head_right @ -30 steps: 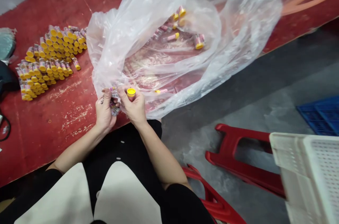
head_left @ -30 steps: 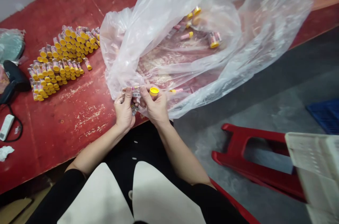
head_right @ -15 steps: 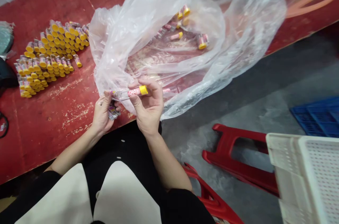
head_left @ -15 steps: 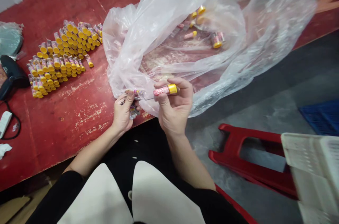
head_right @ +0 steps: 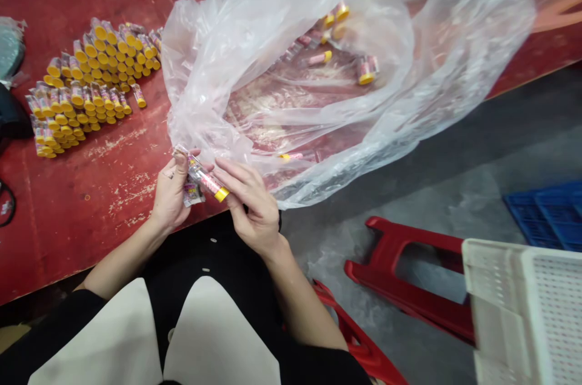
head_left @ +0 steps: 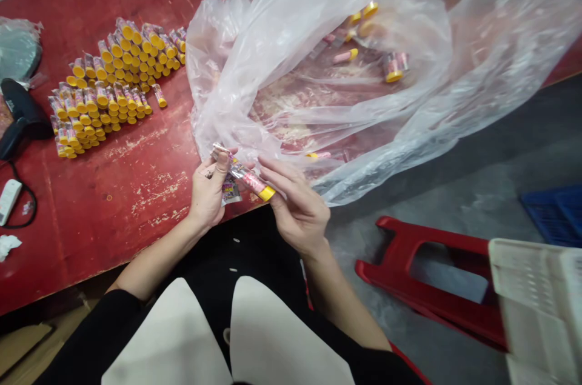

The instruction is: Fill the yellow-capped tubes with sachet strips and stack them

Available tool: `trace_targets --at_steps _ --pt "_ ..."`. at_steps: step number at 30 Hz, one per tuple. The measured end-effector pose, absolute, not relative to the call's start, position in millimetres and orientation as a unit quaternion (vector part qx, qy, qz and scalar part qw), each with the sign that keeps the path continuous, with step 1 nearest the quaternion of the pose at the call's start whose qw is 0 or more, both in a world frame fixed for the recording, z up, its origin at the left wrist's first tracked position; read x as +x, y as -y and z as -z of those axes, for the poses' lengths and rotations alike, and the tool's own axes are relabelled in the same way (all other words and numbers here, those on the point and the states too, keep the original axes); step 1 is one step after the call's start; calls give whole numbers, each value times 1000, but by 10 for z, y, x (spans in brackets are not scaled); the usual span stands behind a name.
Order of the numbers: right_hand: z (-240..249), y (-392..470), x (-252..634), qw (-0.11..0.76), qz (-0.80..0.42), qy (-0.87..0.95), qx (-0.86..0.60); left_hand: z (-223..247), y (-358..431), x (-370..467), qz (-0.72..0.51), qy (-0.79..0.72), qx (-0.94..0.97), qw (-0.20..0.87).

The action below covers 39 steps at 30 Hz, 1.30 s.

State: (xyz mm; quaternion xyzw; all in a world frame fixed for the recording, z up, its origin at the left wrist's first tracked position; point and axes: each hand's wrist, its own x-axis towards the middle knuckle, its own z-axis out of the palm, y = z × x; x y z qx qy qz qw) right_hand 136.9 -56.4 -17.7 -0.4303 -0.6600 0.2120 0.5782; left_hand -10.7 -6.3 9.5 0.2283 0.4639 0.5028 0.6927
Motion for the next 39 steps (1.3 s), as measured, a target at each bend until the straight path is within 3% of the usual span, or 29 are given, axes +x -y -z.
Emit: trace_targets --at_steps 4,15,24,29,33,36,39 --pt "209 517 1257 556 -182 711 -390 -109 78 -129 -508 -453 219 699" --pt "149 400 991 633 -116 628 -438 -194 245 -195 -463 -446 206 738" --pt "245 192 773 650 -209 560 -470 -73 37 -330 -495 -435 158 735" --pt "574 -1020 294 618 -274 581 -454 148 -183 -614 -532 -440 -29 723" --pt "674 -1968 -410 465 -248 690 -496 187 -134 -885 -547 -483 -62 681" --pt "571 -2022 -497 389 -216 754 -483 141 -62 -1082 -549 -499 -48 669" --pt "462 -1715 167 443 -138 760 -455 142 -78 -1218 -550 -516 -51 655"
